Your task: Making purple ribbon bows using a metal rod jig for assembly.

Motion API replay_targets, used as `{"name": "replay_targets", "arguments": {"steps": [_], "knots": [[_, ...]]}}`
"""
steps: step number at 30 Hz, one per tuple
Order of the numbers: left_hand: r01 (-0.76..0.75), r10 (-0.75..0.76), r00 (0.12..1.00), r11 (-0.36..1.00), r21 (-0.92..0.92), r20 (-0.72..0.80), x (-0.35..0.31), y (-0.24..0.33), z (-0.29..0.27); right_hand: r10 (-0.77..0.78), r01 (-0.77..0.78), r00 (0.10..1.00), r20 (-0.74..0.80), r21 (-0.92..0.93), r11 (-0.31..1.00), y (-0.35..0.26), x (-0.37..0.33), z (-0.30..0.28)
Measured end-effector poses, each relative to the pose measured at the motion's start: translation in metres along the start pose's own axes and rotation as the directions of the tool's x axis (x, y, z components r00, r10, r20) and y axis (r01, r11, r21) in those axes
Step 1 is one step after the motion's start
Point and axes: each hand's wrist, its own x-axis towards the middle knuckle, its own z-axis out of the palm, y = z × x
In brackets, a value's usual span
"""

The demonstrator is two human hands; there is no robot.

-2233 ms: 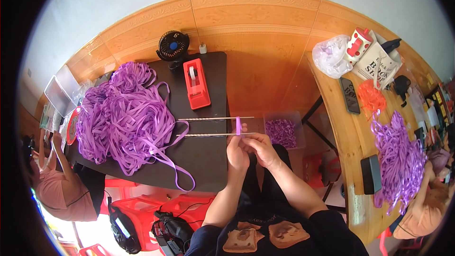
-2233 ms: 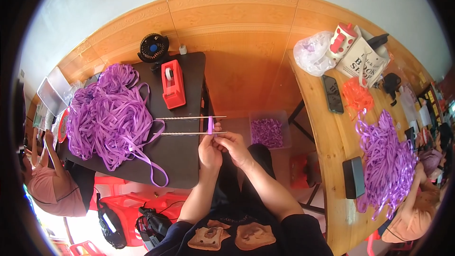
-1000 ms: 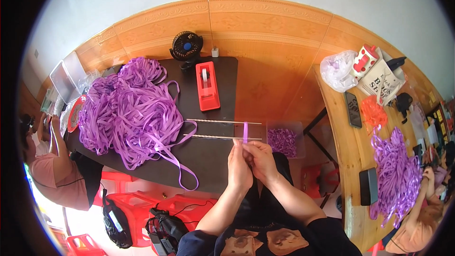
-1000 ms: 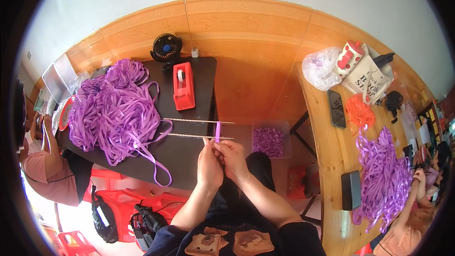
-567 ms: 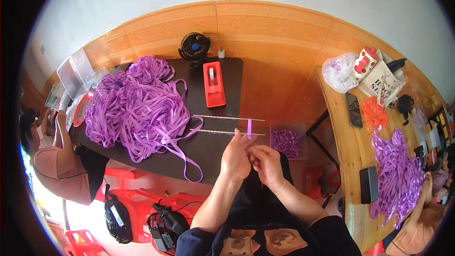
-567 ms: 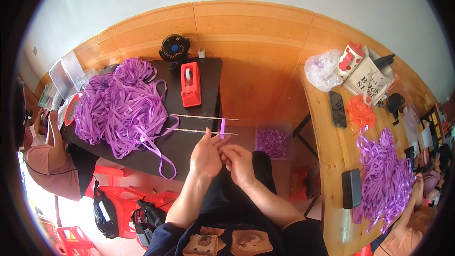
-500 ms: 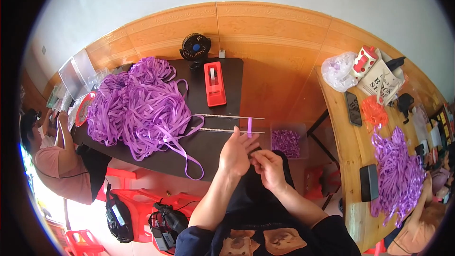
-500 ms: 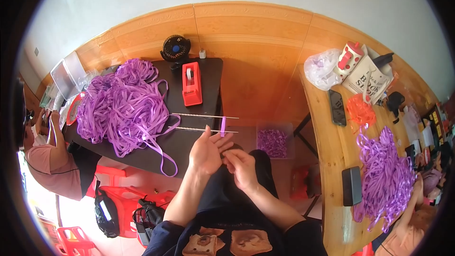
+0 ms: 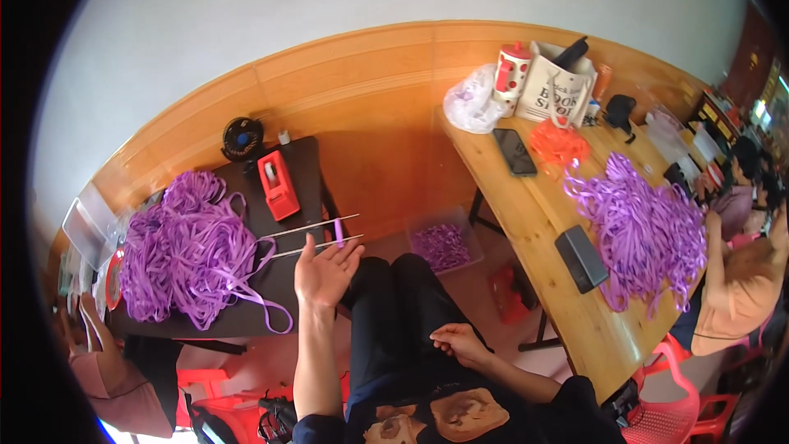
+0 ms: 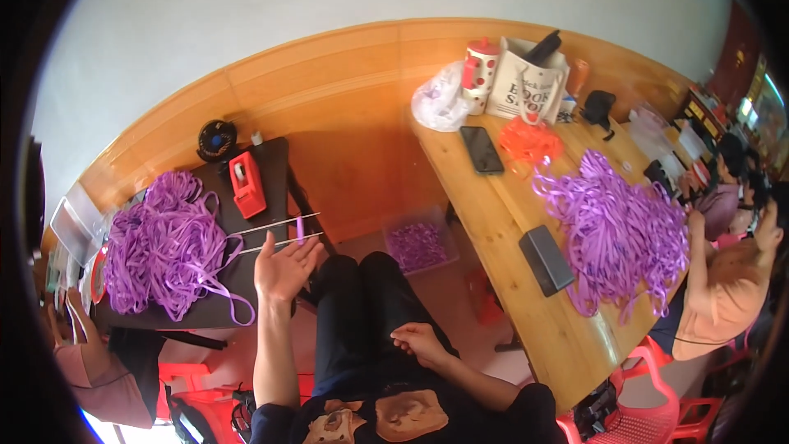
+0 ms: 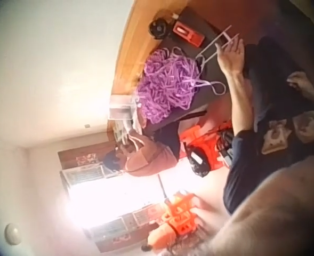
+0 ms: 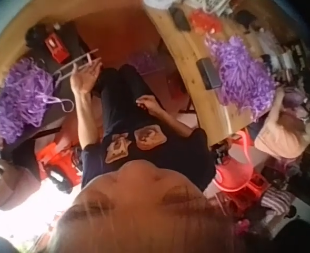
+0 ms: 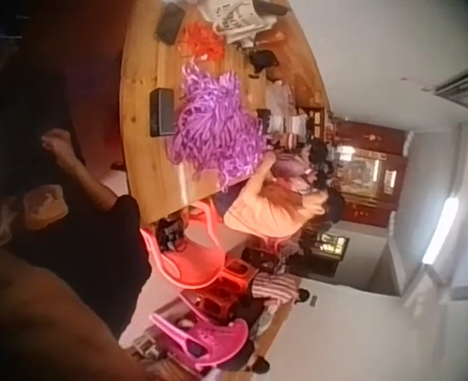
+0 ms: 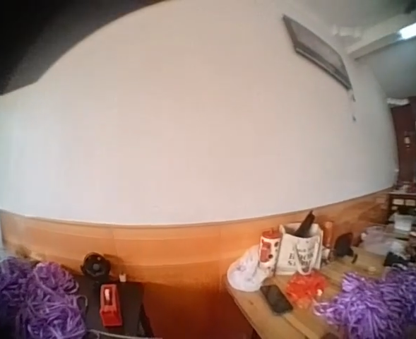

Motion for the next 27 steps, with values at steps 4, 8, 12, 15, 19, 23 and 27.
{"name": "replay_targets", "arguments": {"steps": [4,8,12,15,19,23,27], "knots": [[0.028,-0.029,0.999,0.998,0.061,0.018,0.003,-0.004,0.006,-0.092,0.092,0.996,0.020,0.024,0.996,-0.002,0.001,0.001],[0.033,-0.039,0.998,0.993,0.117,0.056,0.005,-0.002,0.003,-0.242,0.242,0.968,0.066,0.009,0.970,-0.006,0.008,0.008],[0.031,-0.037,0.998,0.994,0.106,0.055,0.008,-0.003,0.003,-0.344,0.349,0.932,0.117,-0.025,0.937,-0.014,0.002,0.013],[0.026,-0.030,0.999,0.996,0.087,0.044,0.006,0.000,0.000,-0.416,0.426,0.901,0.123,-0.068,0.902,-0.024,-0.003,0.015],[0.017,-0.018,1.000,0.997,0.080,0.017,0.008,0.003,0.001,-0.468,0.473,0.881,0.068,-0.118,0.873,-0.057,-0.018,0.019],[-0.009,0.013,0.999,0.996,0.092,-0.041,0.006,-0.004,0.006,-0.458,0.462,0.887,0.060,-0.096,0.882,-0.078,-0.014,0.019],[-0.035,0.040,0.999,0.989,0.146,-0.033,0.003,-0.008,0.006,-0.554,0.563,0.827,0.095,-0.142,0.814,-0.109,-0.001,0.034]]}}
